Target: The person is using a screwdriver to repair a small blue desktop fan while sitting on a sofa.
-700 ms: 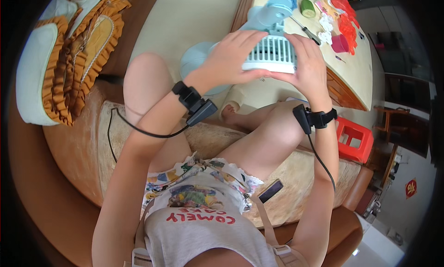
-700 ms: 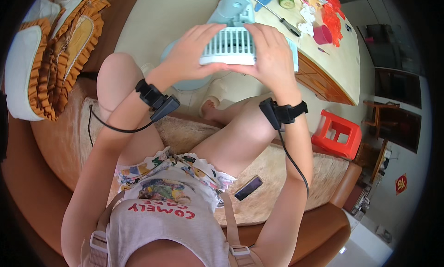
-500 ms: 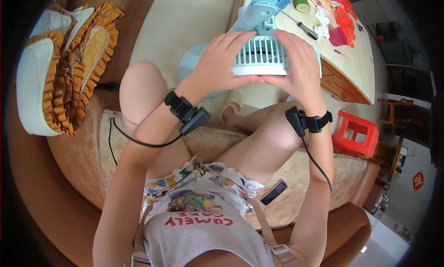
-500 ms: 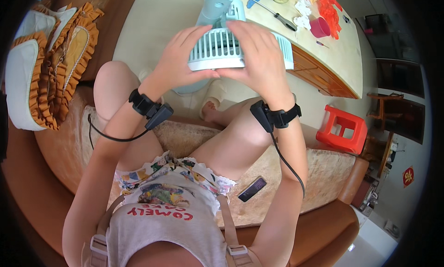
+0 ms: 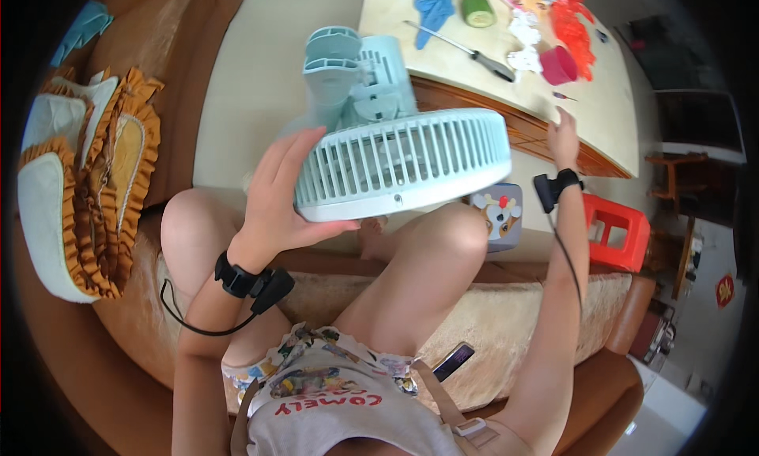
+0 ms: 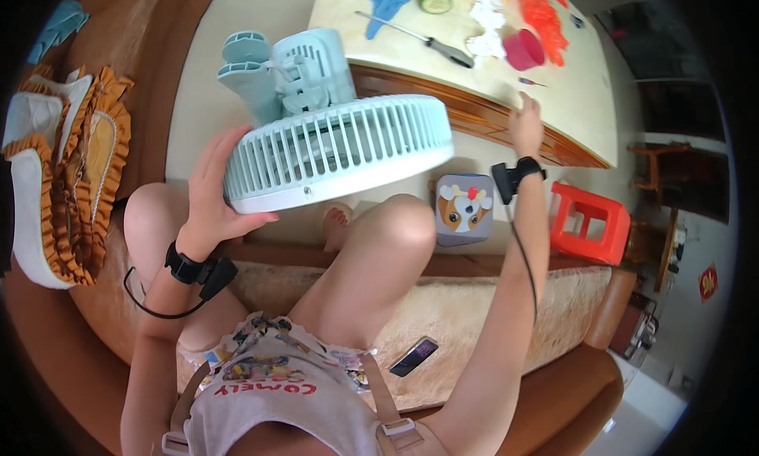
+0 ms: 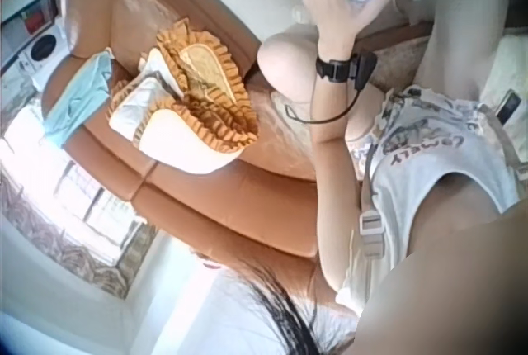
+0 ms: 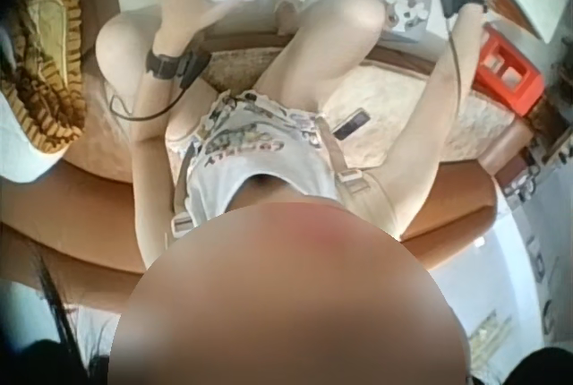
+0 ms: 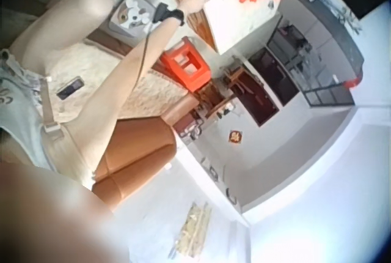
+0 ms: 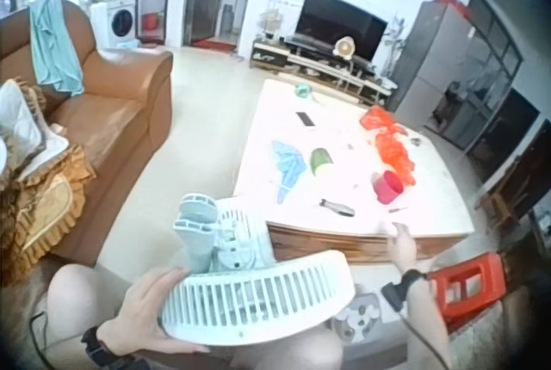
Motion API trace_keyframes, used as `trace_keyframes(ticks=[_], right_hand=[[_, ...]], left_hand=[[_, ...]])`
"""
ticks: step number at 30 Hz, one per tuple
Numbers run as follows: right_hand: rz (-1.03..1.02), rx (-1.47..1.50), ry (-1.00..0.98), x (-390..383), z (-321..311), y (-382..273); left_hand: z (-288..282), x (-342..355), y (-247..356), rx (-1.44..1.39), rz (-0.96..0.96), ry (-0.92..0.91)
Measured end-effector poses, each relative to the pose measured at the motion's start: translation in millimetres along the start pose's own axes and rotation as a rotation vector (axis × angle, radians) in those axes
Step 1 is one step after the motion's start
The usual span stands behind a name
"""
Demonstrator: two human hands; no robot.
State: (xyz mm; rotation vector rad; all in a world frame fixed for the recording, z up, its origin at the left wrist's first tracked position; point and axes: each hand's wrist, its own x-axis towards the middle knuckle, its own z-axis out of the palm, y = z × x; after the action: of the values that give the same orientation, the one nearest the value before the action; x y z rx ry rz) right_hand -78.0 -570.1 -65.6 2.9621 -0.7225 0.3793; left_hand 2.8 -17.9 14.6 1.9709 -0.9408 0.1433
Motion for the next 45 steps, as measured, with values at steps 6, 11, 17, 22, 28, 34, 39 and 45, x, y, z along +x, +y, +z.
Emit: trace_keyframes(ticks=[6,11,17,22,28,34,39,45], right_hand=[[0.034,-0.259,-0.332,78,47,33],[-0.059,-0.431,-0.398,111,67,42],[-0.076,-0.445,-0.320,110,69,46],[-0.101,-0.388,-0.167,93,44,32],[-0.072,-0.068,0.083,47,-39,-39],[-0.096,0.741,0.326,-17,-164,-109],[0.031,1.034,0.391,-88,-254,-211],[-0.047,0.971,0.535,-149,-270,-295]], left_hand=[[-12,13,-11,0.042,0.032,-0.061],[-13,20,-9,0.023,0.049,-0.077],[-14,28,-17,0.031,0.061,-0.072],[-14,25,-20,0.003,0.124,-0.001],[-21,18,-20,0.027,0.082,-0.128],[-6,4,-14,-0.064,0.155,0.066],[0,-9,-1,-0.092,0.072,0.090],[-6,-11,-8,-0.241,0.081,0.012]])
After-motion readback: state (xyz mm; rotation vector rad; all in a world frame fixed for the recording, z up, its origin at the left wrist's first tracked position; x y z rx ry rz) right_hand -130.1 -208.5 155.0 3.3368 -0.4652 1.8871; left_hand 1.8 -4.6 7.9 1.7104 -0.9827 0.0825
